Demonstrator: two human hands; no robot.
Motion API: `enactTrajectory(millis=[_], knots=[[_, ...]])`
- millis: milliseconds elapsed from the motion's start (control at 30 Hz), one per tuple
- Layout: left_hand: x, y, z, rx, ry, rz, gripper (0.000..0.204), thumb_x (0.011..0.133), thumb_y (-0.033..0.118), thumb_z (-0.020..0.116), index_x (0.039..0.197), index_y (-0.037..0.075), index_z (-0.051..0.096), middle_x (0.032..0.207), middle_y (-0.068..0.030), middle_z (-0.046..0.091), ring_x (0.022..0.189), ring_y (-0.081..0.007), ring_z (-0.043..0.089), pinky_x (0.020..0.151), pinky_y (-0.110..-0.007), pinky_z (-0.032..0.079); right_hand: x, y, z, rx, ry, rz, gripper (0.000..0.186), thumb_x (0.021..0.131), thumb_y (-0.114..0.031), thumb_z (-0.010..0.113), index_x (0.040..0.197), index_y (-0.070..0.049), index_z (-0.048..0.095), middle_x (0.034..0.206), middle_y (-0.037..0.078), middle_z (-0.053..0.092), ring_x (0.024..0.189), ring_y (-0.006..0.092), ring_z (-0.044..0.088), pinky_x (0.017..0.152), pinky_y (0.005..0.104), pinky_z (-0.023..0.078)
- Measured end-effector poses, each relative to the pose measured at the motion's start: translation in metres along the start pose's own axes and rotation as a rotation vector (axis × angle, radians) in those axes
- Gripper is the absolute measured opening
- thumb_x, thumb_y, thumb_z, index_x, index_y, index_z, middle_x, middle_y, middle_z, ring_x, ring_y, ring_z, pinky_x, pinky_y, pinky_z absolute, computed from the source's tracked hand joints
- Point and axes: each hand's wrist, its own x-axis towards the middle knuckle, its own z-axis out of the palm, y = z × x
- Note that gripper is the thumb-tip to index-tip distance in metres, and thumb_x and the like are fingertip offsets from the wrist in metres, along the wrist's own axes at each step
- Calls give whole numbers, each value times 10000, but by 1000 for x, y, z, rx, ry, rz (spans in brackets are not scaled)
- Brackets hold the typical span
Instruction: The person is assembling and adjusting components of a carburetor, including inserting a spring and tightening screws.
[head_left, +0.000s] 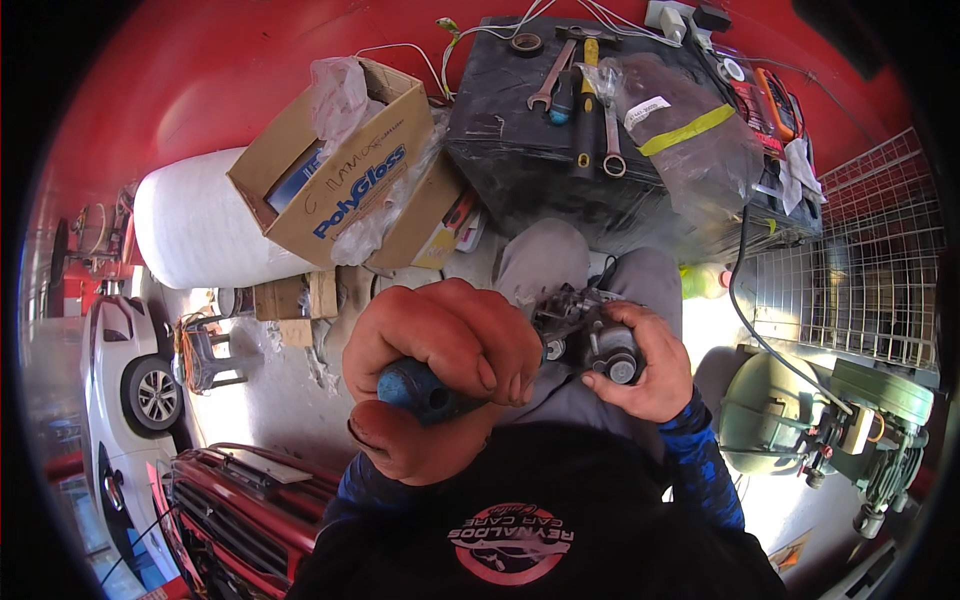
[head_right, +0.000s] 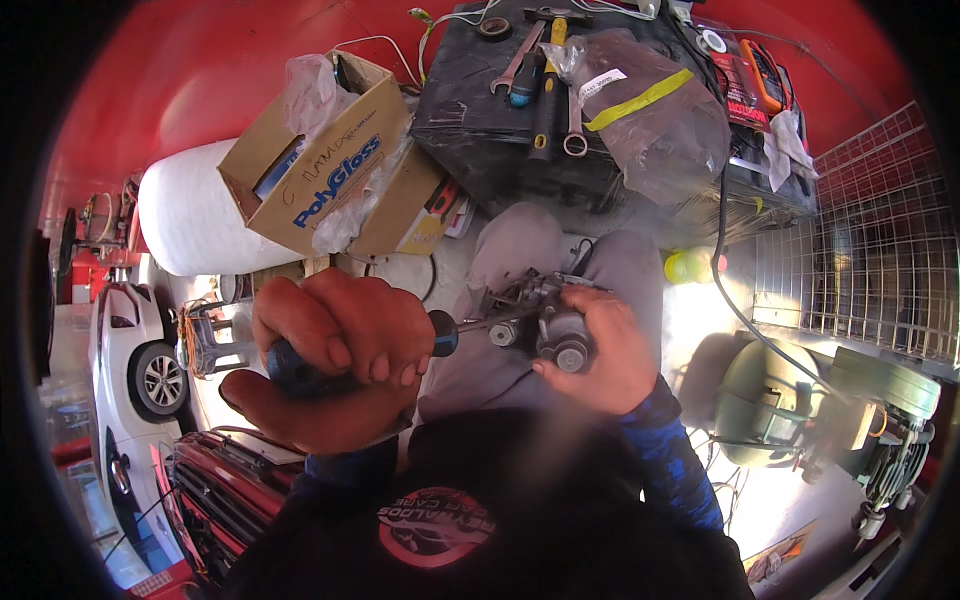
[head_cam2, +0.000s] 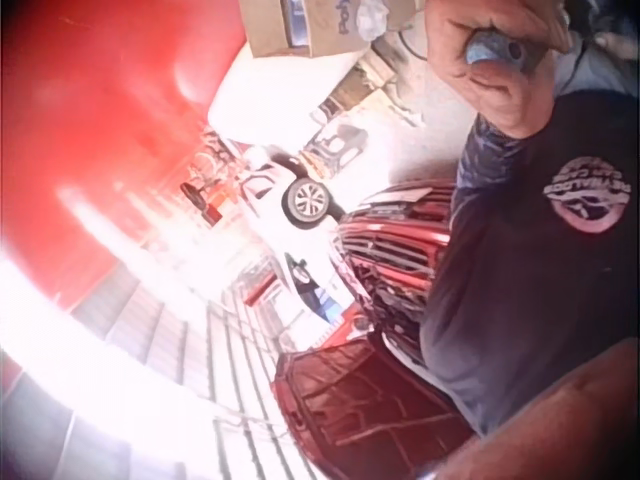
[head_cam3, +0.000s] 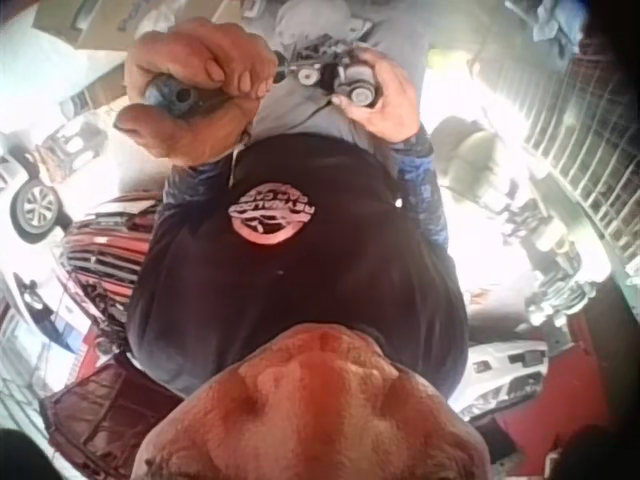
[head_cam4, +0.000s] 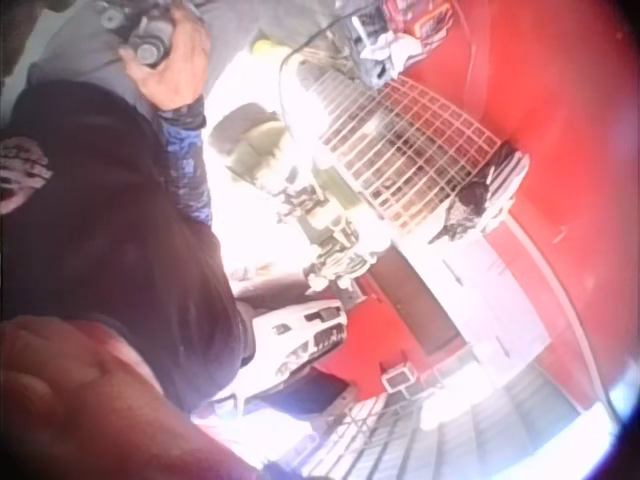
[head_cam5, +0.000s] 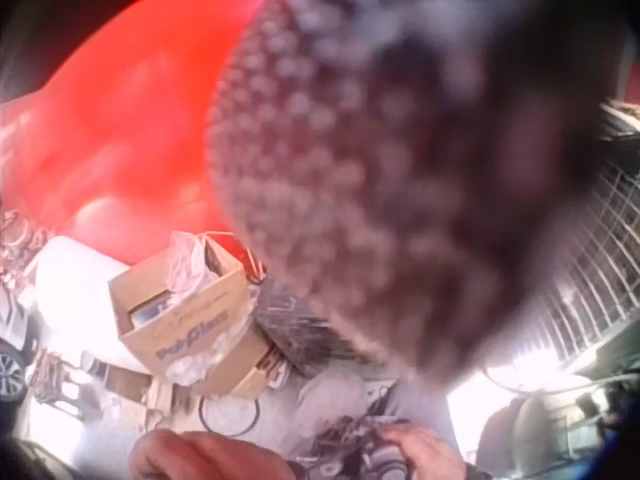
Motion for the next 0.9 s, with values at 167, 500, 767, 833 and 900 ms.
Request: enactTrajectory(millis=[167,500,767,833,900], knots=[[-3,-4,-8,77,3,-64,665,938,662,606,904,0,559,761,-122,599,639,-187,589,593,-305,481,13,-1,-3,-8,-38,99,714,682,-228,908,1282,11,603,1191,190,697,1099,317,699,961,383,529],[-1,-3,-10,60,50,-122,647,958,623,629,901,-18,563,784,-127,590,675,-162,572,625,-287,469,16,4,-5,32,-78,115,698,722,-226,894,1308,-2,586,1106,150,730,1017,251,729,911,349,547],[-1,-8,-7,176,-27,-112,625,1006,650,492,928,31,486,784,-115,519,625,-187,508,580,-345,468,18,1,-5,96,-98,200,738,688,-283,903,1289,16,597,1181,190,676,1115,360,657,973,421,516],[-2,-10,-6,85,46,-106,629,972,596,625,914,-27,553,801,-133,576,681,-171,575,629,-299,481,19,0,-6,90,-96,193,738,688,-285,902,1289,17,598,1179,189,677,1118,361,656,974,423,515],[-2,-13,-7,93,50,-102,631,973,597,622,913,-27,552,804,-132,576,677,-172,576,626,-298,481,20,1,-7,84,-96,184,738,688,-287,901,1289,17,598,1177,187,679,1120,362,655,974,425,515]])
